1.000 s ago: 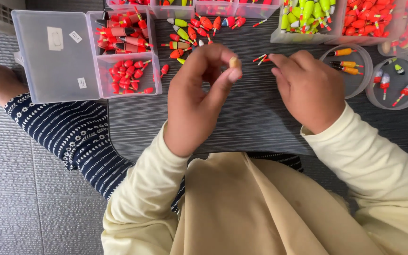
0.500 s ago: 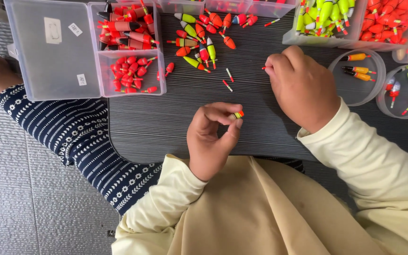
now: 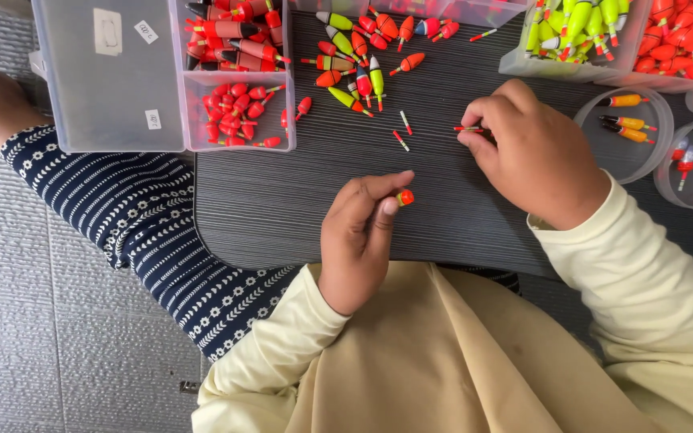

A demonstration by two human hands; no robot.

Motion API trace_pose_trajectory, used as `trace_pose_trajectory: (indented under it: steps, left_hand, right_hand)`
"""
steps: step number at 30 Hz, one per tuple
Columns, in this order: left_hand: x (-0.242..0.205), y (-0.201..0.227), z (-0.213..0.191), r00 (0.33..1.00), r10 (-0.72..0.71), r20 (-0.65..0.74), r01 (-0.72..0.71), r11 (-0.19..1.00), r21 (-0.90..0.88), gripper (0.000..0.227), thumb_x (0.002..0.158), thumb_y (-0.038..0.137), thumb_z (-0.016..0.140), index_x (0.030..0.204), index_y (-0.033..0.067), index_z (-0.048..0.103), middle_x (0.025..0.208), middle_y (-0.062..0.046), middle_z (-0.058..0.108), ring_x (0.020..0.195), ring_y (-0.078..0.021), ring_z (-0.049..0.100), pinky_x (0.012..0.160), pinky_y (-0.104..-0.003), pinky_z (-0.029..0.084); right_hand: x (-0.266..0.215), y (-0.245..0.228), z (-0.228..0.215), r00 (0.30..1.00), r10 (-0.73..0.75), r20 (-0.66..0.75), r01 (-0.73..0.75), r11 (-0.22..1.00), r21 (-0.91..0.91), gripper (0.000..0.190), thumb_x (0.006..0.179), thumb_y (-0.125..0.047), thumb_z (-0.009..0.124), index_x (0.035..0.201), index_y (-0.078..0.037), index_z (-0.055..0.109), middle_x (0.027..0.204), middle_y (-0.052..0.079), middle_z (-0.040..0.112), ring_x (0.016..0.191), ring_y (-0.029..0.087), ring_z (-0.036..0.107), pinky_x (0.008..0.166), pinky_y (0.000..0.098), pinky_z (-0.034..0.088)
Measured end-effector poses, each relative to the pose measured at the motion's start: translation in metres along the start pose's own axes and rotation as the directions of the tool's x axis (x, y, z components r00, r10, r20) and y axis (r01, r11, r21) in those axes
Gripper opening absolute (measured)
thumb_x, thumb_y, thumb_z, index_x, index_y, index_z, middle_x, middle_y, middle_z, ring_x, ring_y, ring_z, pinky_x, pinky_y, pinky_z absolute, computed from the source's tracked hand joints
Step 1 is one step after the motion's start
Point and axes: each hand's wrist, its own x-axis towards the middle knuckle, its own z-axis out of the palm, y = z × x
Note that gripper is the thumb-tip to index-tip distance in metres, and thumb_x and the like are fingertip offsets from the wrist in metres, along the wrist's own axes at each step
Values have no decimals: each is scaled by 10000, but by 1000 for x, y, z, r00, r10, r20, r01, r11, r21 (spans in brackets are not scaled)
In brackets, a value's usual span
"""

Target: Assembling fishing floats by inserting thin stems into colorful foam bodies.

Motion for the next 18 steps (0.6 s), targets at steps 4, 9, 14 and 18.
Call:
trace_pose_trajectory:
  steps: [4,9,14,18]
  left_hand:
    - [4,0,-3,998,3,57,-8,996,94,279,997,-41,527,1242,17,648,986,-69,612,786,-157,526,747,-273,473]
    - [5,-1,-3,993,74,90,-82,992,94,186,988,-42,528,1095,25,665,968,-63,625,769,-171,506,736,-294,461]
    - [0,-6,-3,998,8,66,-9,1000,20,206,946,-16,612,1151,-8,610,1062,-82,642,824,-161,566,791,-281,513]
    - [2,-3,-3,998,45,41,-46,999,28,237,893,-59,691,1120,-8,649,1098,-78,673,829,-153,576,784,-268,516]
  right_hand:
    - [0,2,0,999,16,28,-18,998,57,140,942,-96,789,1004,-68,666,935,45,589,681,217,597,597,356,469]
    - [-2,1,5,998,-39,-55,38,999,-12,162,928,-69,793,979,-47,641,936,65,598,661,227,600,584,354,479]
    - [2,-13,4,987,-81,-138,74,995,-61,192,931,-41,797,1052,-47,649,966,71,588,671,219,580,591,341,463]
    - [11,-35,7,970,-126,-206,134,991,24,138,940,-46,803,1043,-46,711,939,70,595,672,237,559,619,357,458]
